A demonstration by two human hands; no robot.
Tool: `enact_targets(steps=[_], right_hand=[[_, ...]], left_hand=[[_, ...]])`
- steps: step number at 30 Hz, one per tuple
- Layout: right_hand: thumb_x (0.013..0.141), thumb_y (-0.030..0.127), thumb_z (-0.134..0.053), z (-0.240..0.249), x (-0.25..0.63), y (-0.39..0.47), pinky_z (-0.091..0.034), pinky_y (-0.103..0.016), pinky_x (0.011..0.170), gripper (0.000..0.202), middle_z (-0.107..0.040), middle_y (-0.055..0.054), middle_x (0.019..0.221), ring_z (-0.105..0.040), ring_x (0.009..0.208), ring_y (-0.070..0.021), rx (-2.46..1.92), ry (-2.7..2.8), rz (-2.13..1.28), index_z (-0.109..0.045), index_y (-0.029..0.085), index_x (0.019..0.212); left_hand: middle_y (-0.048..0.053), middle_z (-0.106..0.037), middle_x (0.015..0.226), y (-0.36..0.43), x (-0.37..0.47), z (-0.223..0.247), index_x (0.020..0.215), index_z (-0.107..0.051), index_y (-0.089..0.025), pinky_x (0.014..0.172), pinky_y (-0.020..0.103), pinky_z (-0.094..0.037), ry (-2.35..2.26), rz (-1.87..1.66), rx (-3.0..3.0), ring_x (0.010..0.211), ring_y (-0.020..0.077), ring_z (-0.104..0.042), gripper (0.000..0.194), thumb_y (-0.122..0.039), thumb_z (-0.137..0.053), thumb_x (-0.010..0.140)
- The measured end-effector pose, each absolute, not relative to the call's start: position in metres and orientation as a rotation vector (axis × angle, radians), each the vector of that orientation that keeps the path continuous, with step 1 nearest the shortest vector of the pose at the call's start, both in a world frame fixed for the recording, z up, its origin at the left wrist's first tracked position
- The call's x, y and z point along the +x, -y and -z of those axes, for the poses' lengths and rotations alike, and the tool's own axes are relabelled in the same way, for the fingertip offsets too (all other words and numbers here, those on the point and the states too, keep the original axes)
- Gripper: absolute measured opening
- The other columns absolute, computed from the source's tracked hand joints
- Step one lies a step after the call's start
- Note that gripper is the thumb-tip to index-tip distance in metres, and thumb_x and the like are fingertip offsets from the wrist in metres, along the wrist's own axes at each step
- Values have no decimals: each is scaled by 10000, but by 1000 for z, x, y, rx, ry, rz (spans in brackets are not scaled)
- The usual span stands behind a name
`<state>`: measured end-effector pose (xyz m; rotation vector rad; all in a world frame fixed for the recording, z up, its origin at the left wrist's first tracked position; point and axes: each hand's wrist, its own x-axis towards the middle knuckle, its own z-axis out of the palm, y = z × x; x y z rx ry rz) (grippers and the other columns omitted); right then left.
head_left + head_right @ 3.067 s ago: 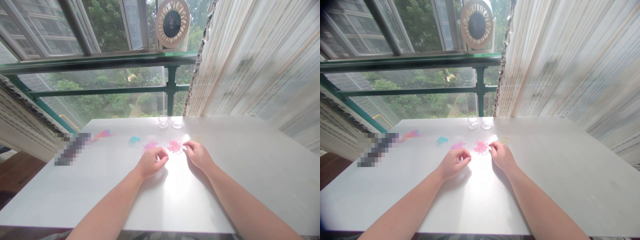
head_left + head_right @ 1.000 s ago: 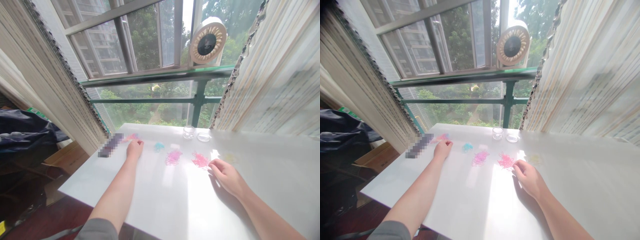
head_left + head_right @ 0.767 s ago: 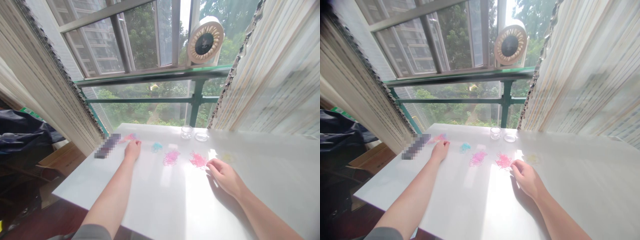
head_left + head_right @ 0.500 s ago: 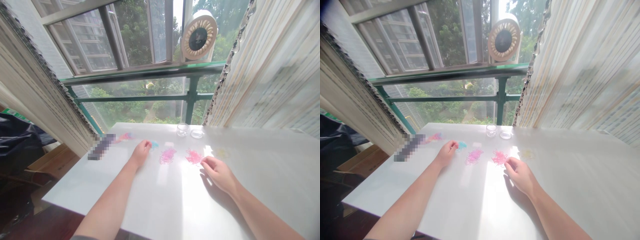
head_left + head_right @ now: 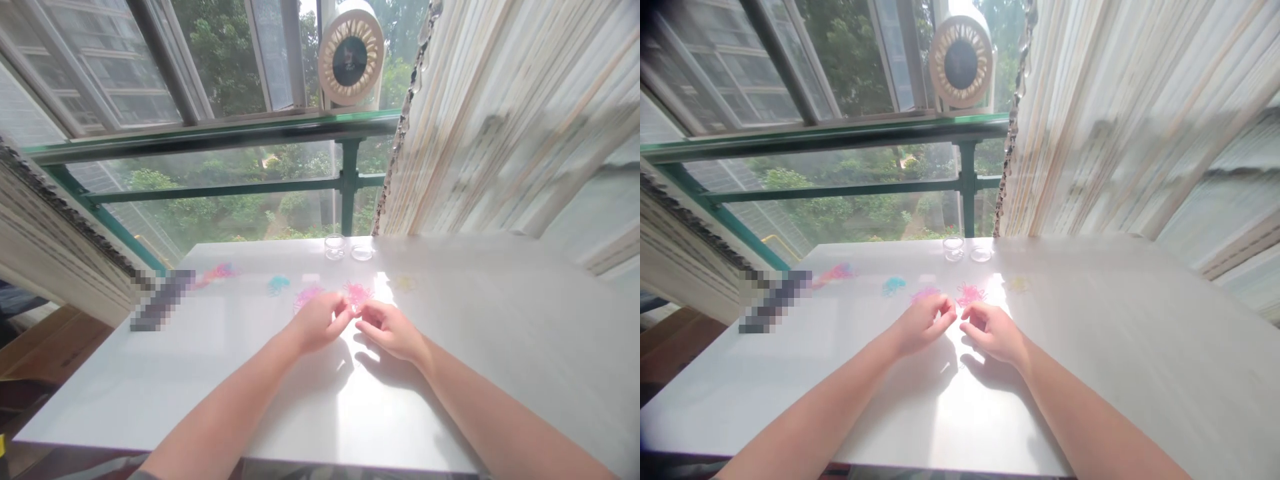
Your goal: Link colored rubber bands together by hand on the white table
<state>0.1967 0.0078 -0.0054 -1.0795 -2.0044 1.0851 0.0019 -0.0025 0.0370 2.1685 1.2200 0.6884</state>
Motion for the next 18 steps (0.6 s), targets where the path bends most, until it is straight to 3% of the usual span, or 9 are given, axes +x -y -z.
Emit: enact_targets(steps=[5,12,18], right_hand=[[828,307,-568,8,200,-9,-405,-239,536,124,-599,9,656,-543,559,-122,-961,1991,-1208,-573,188,866],[856,247,-488,2,198,-3,-379,-229,543,152,-528,33,612,-479,556,-101,-1045,2068,-1096,-534,188,723],[837,212,-469,-2,198,-2,-396,-236,563,111,-533,30,629,-486,573,-108,-1055,2079,-1105,-531,196,747]], left_hand=[[9,-601,748,7,15,-24,756,-532,-183,584,248,-373,-1295,-634,2133,649,135,-514,201,-319,-438,870],[-1,-620,760,9,8,-11,759,-544,-188,621,259,-393,-1327,-671,2122,642,128,-520,167,-274,-448,865],[-1,-614,732,6,5,-13,724,-548,-188,620,259,-409,-1282,-667,2129,633,128,-524,176,-275,-463,853]])
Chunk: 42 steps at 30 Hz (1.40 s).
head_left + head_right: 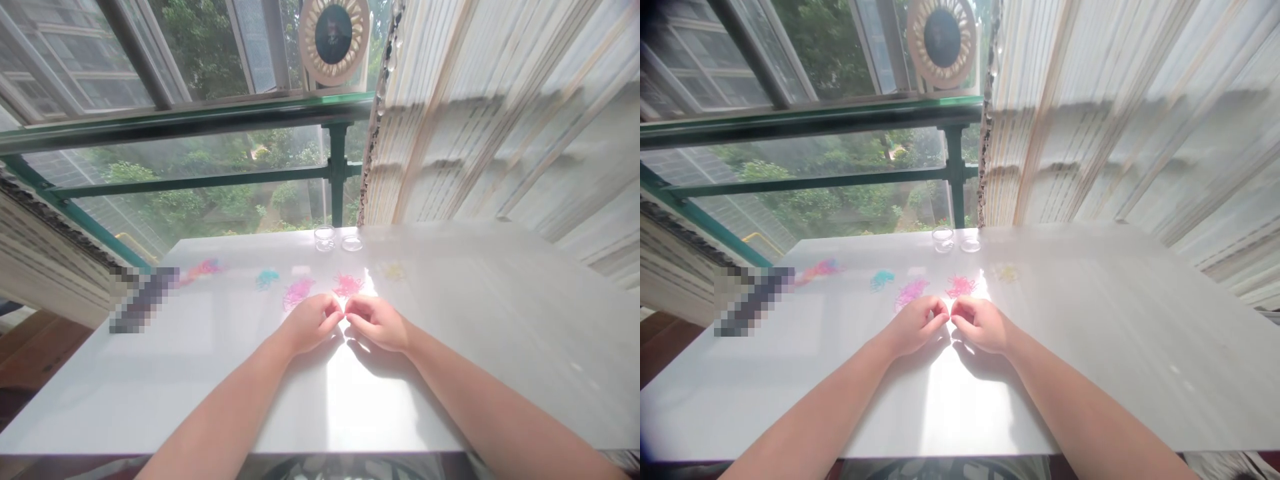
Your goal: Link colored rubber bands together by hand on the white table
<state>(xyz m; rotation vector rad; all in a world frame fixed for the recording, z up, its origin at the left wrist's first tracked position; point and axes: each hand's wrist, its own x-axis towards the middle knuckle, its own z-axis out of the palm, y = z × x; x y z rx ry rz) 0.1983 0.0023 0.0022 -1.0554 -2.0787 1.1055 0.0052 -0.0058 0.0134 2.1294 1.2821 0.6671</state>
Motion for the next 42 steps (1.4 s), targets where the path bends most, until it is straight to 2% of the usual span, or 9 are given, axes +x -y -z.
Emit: enact_targets(steps=[11,17,29,42], right_hand=[[838,199,-461,1,198,-5,-408,-253,612,134,-563,10,683,-496,625,-123,-1025,2078,-1016,-567,195,757],[830,207,-477,1,198,-5,-409,-253,616,125,-581,10,695,-506,637,-124,-1052,2096,-986,-570,196,746],[825,220,-477,-2,197,-4,-390,-238,546,137,-535,31,620,-474,556,-109,-1099,2076,-1044,-538,197,705],[867,248,-446,-2,197,-5,-395,-259,599,186,-564,18,651,-485,605,-127,-1098,2099,-1014,-564,197,734]], left_hand=[[8,-643,813,8,1,-10,838,-593,-190,619,232,-435,-1183,-754,2084,707,125,-570,75,-244,-564,794],[-3,-628,764,7,1,-10,790,-587,-186,639,240,-430,-1195,-768,2092,660,112,-545,97,-234,-509,825],[2,-619,744,6,1,-11,774,-588,-188,643,244,-426,-1188,-794,2062,693,128,-550,124,-226,-482,823],[5,-637,758,5,0,-10,764,-606,-188,617,235,-408,-1200,-807,2085,690,126,-552,139,-220,-487,826]])
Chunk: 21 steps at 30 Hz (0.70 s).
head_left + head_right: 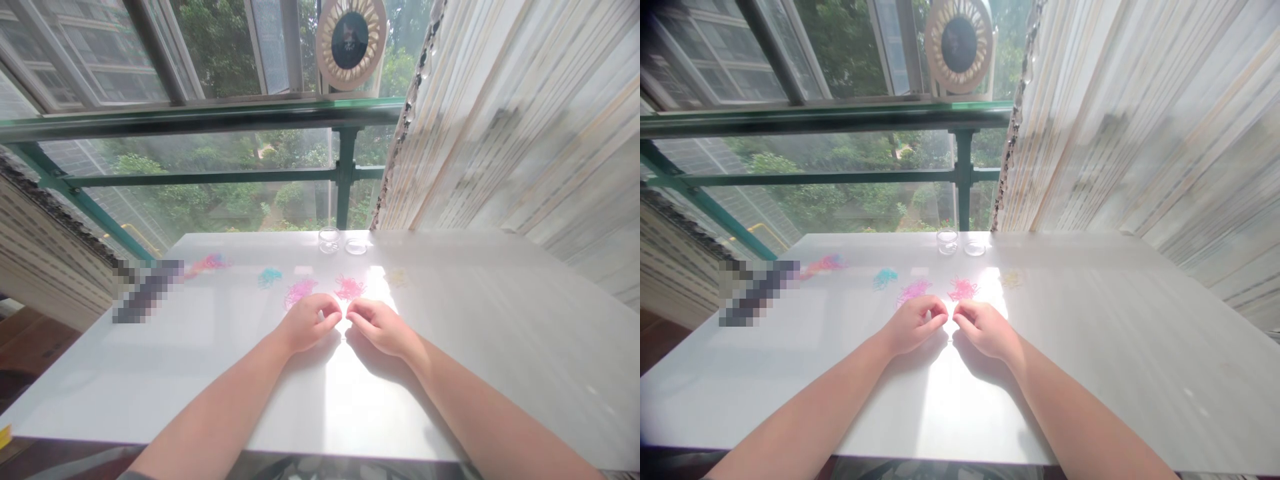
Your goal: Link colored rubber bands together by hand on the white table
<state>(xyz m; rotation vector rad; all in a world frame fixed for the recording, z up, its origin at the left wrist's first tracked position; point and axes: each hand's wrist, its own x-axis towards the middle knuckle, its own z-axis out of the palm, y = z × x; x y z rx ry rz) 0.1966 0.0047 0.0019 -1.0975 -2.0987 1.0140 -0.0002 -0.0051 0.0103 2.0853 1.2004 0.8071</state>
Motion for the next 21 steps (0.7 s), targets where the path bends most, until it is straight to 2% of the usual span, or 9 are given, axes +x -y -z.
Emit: enact_targets(steps=[15,21], right_hand=[[871,243,-437,1,197,-6,-391,-258,598,192,-559,20,636,-486,596,-124,-1090,2104,-1009,-562,196,733],[830,263,-519,-1,197,-4,-376,-239,546,93,-532,35,616,-452,551,-109,-1081,2097,-1040,-559,199,776]], left_hand=[[5,-653,779,5,0,-11,780,-609,-189,636,231,-419,-1188,-836,2067,706,124,-567,126,-220,-496,828],[7,-656,776,5,0,-10,770,-619,-190,656,239,-429,-1192,-826,2076,712,130,-572,137,-214,-496,825]])
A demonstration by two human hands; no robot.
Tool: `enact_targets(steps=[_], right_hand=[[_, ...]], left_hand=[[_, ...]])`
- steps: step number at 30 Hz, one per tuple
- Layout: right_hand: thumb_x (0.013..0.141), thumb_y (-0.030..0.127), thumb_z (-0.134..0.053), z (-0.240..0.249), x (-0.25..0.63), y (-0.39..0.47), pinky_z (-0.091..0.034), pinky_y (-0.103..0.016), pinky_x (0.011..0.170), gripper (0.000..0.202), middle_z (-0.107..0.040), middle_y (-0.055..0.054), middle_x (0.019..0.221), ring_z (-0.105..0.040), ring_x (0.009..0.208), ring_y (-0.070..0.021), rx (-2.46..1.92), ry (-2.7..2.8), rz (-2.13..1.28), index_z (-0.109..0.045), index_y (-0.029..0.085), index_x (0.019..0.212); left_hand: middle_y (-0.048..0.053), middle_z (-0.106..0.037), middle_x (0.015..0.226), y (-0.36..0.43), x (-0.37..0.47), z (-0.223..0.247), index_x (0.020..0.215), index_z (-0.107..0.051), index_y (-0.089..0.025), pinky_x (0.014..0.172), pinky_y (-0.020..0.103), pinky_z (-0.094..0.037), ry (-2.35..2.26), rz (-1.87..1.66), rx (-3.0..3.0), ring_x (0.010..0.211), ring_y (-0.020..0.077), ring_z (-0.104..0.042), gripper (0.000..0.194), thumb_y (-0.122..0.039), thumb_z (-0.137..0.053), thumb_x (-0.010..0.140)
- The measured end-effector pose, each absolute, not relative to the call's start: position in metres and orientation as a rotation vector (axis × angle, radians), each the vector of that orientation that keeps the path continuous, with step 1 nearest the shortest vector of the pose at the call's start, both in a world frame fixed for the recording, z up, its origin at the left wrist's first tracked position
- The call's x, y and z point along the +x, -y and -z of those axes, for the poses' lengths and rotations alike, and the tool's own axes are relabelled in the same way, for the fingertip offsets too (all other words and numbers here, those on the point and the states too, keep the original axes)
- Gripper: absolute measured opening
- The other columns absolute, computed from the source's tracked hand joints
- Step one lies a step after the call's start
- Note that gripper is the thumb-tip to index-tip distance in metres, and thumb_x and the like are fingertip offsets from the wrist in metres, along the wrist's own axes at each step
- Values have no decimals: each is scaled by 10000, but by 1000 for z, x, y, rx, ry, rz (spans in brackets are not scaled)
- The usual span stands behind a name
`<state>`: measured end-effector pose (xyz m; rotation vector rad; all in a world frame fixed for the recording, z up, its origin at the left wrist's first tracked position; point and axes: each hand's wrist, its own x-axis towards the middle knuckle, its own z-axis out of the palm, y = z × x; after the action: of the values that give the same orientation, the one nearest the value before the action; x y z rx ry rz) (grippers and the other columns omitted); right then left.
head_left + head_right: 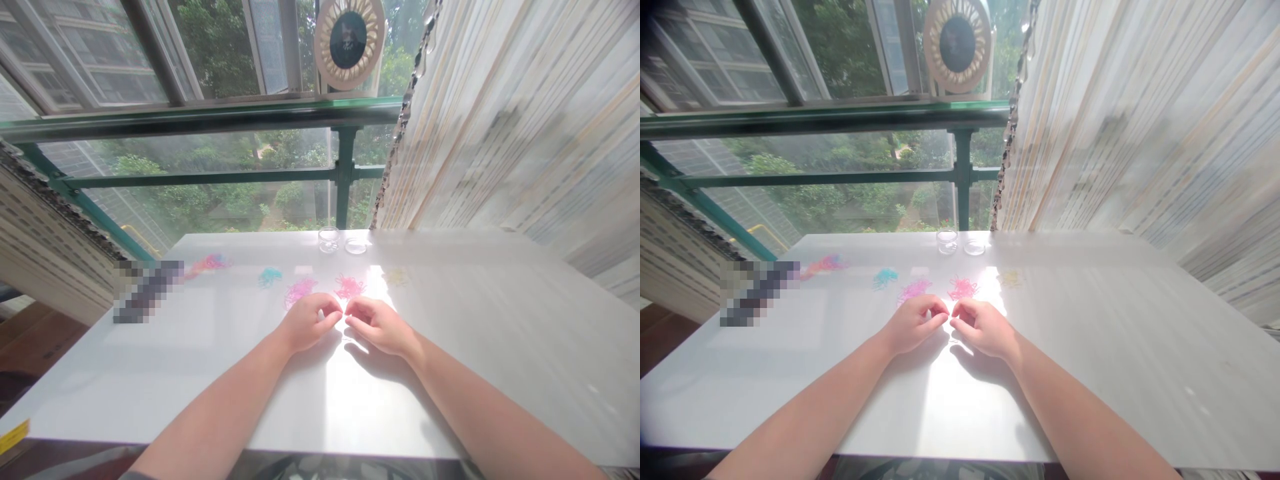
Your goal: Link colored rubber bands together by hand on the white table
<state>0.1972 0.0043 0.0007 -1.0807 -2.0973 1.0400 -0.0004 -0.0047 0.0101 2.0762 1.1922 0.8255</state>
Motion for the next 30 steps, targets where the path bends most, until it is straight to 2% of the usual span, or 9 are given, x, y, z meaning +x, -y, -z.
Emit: enact_targets(steps=[6,16,21,23,26,28,30], right_hand=[[843,209,-479,1,197,-5,-379,-245,583,124,-542,26,661,-463,603,-114,-1053,2124,-994,-550,197,742],[855,208,-466,2,197,-6,-402,-266,632,127,-588,6,731,-509,664,-132,-1041,2123,-986,-561,203,771],[833,197,-489,2,198,-6,-393,-256,603,84,-552,21,680,-483,621,-120,-1054,2105,-967,-537,202,764],[826,218,-515,2,199,-5,-383,-244,563,24,-517,41,631,-458,569,-109,-1049,2094,-1019,-534,206,816],[823,242,-538,2,199,-4,-370,-231,527,83,-481,62,588,-436,527,-101,-1035,2086,-1088,-534,211,900],[827,233,-528,2,198,-4,-364,-227,529,32,-492,54,601,-439,540,-99,-1033,2096,-1058,-541,205,832],[828,217,-515,3,197,-5,-361,-227,540,95,-507,42,623,-440,561,-98,-1031,2111,-1007,-528,196,736]], left_hand=[[-4,-649,765,5,1,-7,760,-625,-188,641,224,-414,-1178,-842,2073,698,118,-559,125,-194,-513,816],[0,-644,742,4,-2,-10,751,-607,-175,616,219,-401,-1190,-909,2075,684,113,-552,117,-184,-506,810],[0,-634,719,2,-4,-11,755,-606,-171,607,221,-392,-1220,-928,2069,675,113,-548,134,-209,-498,826],[-2,-631,719,2,-3,-10,752,-605,-171,611,220,-394,-1207,-920,2065,671,111,-543,132,-204,-500,825],[-6,-629,737,3,-1,-7,753,-606,-175,623,217,-399,-1161,-891,2063,673,106,-539,118,-184,-508,818],[-6,-624,742,5,1,-5,753,-609,-178,633,218,-405,-1140,-869,2068,679,107,-541,109,-183,-518,813],[-3,-618,737,5,2,-3,751,-611,-180,637,223,-410,-1133,-849,2077,681,112,-543,106,-189,-524,810]])
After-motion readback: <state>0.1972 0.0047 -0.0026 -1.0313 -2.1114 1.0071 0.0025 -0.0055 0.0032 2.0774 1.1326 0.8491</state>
